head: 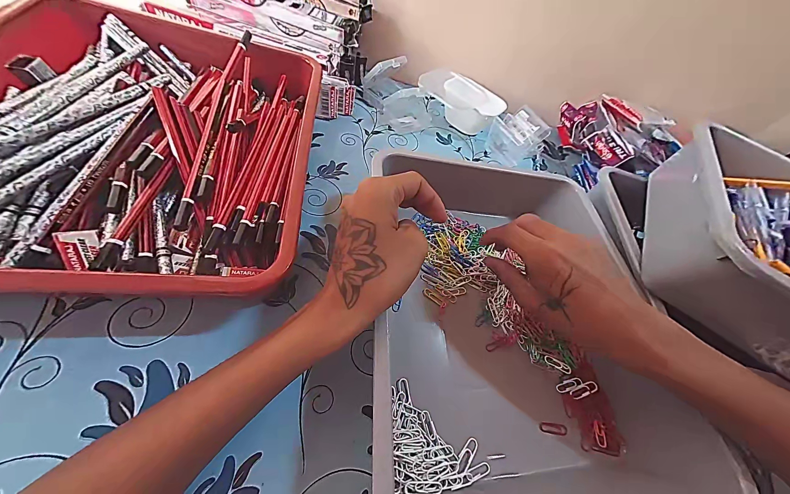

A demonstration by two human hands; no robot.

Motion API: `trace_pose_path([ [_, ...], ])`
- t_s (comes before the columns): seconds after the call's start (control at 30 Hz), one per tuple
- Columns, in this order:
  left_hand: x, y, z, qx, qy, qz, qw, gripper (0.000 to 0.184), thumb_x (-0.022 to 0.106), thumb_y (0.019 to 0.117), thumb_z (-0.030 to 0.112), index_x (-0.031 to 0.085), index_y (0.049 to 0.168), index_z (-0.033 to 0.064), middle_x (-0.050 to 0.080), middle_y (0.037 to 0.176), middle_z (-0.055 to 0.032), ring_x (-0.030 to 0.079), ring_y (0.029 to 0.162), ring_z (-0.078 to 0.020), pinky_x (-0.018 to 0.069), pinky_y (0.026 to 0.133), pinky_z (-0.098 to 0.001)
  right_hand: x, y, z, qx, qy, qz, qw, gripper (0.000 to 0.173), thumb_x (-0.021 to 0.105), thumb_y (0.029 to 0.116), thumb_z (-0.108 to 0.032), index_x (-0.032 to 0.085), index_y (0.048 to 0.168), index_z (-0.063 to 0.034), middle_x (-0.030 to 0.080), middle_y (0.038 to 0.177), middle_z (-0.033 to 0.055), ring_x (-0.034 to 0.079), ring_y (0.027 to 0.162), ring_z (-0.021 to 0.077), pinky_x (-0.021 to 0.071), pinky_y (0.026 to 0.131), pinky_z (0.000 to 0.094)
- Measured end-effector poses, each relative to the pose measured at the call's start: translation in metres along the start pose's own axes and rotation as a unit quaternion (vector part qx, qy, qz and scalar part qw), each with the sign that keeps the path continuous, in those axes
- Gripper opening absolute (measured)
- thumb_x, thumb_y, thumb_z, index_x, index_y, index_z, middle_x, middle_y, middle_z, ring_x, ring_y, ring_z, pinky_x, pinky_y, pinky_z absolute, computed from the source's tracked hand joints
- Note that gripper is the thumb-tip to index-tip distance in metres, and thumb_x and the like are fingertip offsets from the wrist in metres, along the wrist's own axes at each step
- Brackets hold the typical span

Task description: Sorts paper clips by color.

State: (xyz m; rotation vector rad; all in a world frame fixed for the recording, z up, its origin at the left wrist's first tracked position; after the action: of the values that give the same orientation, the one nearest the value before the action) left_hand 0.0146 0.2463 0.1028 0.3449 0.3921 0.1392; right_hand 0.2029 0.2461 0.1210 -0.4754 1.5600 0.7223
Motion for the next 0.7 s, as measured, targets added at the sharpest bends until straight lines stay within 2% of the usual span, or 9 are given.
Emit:
trace_pose_path([
  [0.1,0.001,0.001,0.0,0.003,-0.001,-0.001,1.0,0.032,0.05,0.0848,-0.01,0.072,0.089,0.013,0.067,0.083,0.0076,0.055,0.071,0.0029,0.0379,0.06,-0.0171,0.014,-0.001,-0.006,-0.054,0.035,-0.03,0.997,0.019,0.064,0.0946,-0.02,0.074,0.106,-0.0088,0.067,0.093,0.0079,0.068,0.075,0.021,0.0527,0.057,0.0357],
  [0.17,0.001,0.001,0.0,0.004,-0.004,-0.001,1.0,0.032,0.049,0.0847,-0.01,0.072,0.09,0.0122,0.068,0.086,0.0068,0.057,0.075,0.0032,0.0402,0.063,-0.0167,0.023,-0.001,-0.008,-0.066,0.046,-0.062,0.995,0.021,0.065,0.0961,-0.024,0.075,0.108,-0.0093,0.068,0.094,0.0079,0.068,0.077,0.0209,0.0535,0.06,0.0354],
  [0.23,0.0,0.001,0.001,0.007,0.0,0.001,1.0,0.033,0.049,0.0844,-0.011,0.072,0.09,0.0122,0.068,0.085,0.0067,0.056,0.073,0.003,0.039,0.061,-0.0167,0.025,0.0,-0.008,-0.074,0.048,-0.07,0.994,0.02,0.064,0.0962,-0.025,0.075,0.106,-0.0104,0.067,0.093,0.0063,0.068,0.077,0.0192,0.0535,0.06,0.0341],
  [0.3,0.0,-0.002,0.002,0.013,0.01,-0.006,1.0,0.032,0.049,0.086,-0.011,0.071,0.092,0.0119,0.069,0.086,0.0043,0.057,0.074,-0.0003,0.0399,0.061,-0.0186,0.026,0.001,-0.008,-0.097,0.041,-0.063,0.992,0.02,0.061,0.0962,-0.022,0.075,0.102,-0.0081,0.065,0.088,0.0066,0.067,0.073,0.019,0.0515,0.057,0.0335],
  [0.37,-0.001,-0.006,0.004,0.028,0.018,-0.016,0.999,0.031,0.049,0.0886,-0.012,0.07,0.095,0.009,0.068,0.087,-0.0021,0.056,0.069,-0.0073,0.0384,0.056,-0.0221,0.029,0.001,-0.012,-0.145,0.006,-0.041,0.989,0.02,0.059,0.0951,-0.018,0.074,0.096,-0.0042,0.064,0.083,0.0087,0.066,0.069,0.0213,0.0491,0.052,0.0334],
  [0.47,-0.001,-0.007,0.003,0.026,0.018,-0.015,0.999,0.032,0.048,0.0883,-0.012,0.07,0.095,0.0097,0.068,0.086,-0.0024,0.056,0.067,-0.0088,0.0375,0.054,-0.0236,0.031,-0.002,-0.019,-0.199,-0.053,-0.01,0.978,0.017,0.058,0.0939,-0.012,0.071,0.089,-0.0016,0.063,0.08,0.0108,0.065,0.066,0.0248,0.0473,0.048,0.0337],
  [0.6,0.0,-0.001,0.002,-0.001,0.015,-0.005,1.0,0.032,0.051,0.0869,-0.011,0.072,0.091,0.0127,0.067,0.082,0.0055,0.052,0.066,-0.0007,0.0364,0.058,-0.0197,0.021,-0.001,-0.015,-0.124,-0.006,0.002,0.992,0.02,0.057,0.092,-0.017,0.073,0.09,-0.0044,0.064,0.082,0.0087,0.065,0.067,0.0204,0.0471,0.05,0.0323],
  [0.67,-0.001,-0.005,0.004,0.015,0.009,-0.013,1.0,0.03,0.05,0.0878,-0.012,0.07,0.093,0.0092,0.066,0.083,-0.0009,0.053,0.065,-0.0059,0.0379,0.055,-0.0214,0.015,-0.001,-0.005,-0.049,0.079,-0.002,0.996,0.019,0.057,0.0923,-0.02,0.072,0.093,-0.0086,0.064,0.082,0.0008,0.06,0.068,0.009,0.0458,0.054,0.0247],
  [0.7,-0.002,-0.007,0.004,0.023,0.005,-0.017,1.0,0.03,0.05,0.0875,-0.013,0.07,0.094,0.0081,0.065,0.084,-0.0037,0.055,0.067,-0.0088,0.0389,0.055,-0.0233,0.014,0.0,0.0,-0.011,0.132,-0.003,0.991,0.016,0.059,0.0924,-0.02,0.071,0.093,-0.0108,0.063,0.078,-0.0044,0.055,0.064,0.0017,0.043,0.054,0.0187],
])
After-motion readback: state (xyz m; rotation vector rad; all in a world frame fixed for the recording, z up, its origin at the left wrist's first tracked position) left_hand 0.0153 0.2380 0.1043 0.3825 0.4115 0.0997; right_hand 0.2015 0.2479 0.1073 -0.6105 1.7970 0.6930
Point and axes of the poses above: each hand's wrist, its own y-axis towards the middle knuckle, its own x-axis out of the palm, z = x × y, the point moved 6 cm from there along y, towards the middle knuckle
